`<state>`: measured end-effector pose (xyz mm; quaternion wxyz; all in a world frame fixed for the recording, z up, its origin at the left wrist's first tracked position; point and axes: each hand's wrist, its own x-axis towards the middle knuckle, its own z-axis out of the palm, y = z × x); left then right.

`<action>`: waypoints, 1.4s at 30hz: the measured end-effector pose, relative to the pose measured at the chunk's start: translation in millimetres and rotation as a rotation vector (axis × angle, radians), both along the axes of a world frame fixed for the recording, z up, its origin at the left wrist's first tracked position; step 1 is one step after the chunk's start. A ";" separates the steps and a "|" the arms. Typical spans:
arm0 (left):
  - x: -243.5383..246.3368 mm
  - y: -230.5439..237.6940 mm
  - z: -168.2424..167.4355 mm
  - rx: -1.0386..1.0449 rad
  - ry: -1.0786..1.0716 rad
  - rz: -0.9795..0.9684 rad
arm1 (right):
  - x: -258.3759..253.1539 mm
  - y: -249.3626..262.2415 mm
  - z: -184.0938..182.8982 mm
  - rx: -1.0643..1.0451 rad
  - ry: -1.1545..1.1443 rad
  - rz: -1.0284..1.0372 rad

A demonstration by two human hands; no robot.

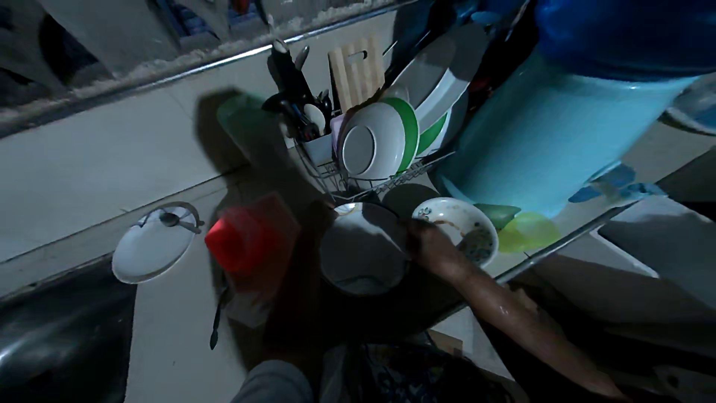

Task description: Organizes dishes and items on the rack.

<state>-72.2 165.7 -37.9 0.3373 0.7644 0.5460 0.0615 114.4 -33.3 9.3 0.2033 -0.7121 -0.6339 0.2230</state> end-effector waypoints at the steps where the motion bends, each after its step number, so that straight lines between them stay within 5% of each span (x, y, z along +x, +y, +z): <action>1: 0.0 1.4 -5.8 0.023 -0.026 -0.004 | 6.7 16.7 6.7 0.071 0.022 -0.075; 4: 4.5 -1.4 -4.9 0.062 0.023 0.003 | 28.9 74.6 14.0 0.281 0.074 -0.225; 7: 13.0 -11.3 27.2 0.091 0.140 0.028 | 38.1 116.8 21.5 0.251 0.158 -0.324; 13: 33.7 6.2 56.0 0.229 -0.172 -0.054 | 31.5 157.2 12.8 0.197 0.276 -0.556; 20: 78.4 20.4 25.0 0.194 0.057 -0.122 | 26.1 169.2 25.1 0.120 0.265 -0.680; 29: 80.8 12.2 31.1 0.166 0.171 -0.123 | 40.6 177.9 26.2 0.031 0.205 -0.660; 42: 81.0 7.0 35.3 0.170 0.198 -0.089 | 32.7 178.5 1.0 0.253 0.554 -0.619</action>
